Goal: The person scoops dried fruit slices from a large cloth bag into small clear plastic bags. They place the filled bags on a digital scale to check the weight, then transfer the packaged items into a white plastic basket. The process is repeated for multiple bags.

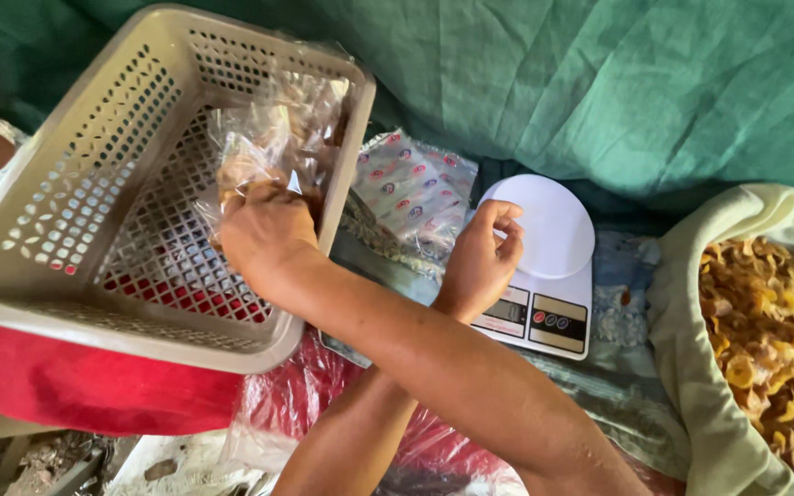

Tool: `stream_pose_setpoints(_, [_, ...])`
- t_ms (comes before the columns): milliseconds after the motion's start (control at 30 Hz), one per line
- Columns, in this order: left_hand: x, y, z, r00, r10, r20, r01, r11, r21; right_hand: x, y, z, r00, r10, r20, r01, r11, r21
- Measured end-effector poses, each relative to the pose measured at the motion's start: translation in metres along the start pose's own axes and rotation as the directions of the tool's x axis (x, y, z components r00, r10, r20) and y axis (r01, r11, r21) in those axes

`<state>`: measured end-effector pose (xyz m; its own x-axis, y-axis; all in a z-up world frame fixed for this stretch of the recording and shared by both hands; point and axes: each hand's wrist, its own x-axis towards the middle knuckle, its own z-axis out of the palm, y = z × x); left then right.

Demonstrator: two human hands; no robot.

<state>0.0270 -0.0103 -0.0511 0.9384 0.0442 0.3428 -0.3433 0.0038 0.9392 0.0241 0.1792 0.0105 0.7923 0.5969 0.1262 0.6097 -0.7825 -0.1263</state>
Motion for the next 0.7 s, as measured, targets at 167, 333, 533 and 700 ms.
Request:
stream_pose_setpoints(167, [0.002, 0.004, -0.001, 0.999, -0.033, 0.022, 0.033, 0.999, 0.020, -0.003, 0.002, -0.017, 1.000, -0.006, 0.008, 0.007, 0.999, -0.038])
stream_pose_setpoints(333, [0.003, -0.002, 0.001, 1.000, -0.024, 0.002, 0.024, 0.999, 0.040, -0.014, 0.009, -0.036, 0.991, -0.018, -0.132, 0.009, 0.998, -0.063])
stream_pose_setpoints(533, [0.015, -0.008, -0.014, 0.916, 0.375, -0.144, -0.218, 0.764, 0.607, -0.032, 0.039, -0.092, 0.995, -0.062, -0.072, 0.069, 0.992, 0.104])
stream_pose_setpoints(700, [0.018, 0.016, -0.053, 0.948, 0.295, -0.122, -0.036, 0.479, 0.877, -0.063, 0.143, -0.140, 0.984, -0.010, -0.180, 0.014, 1.000, 0.021])
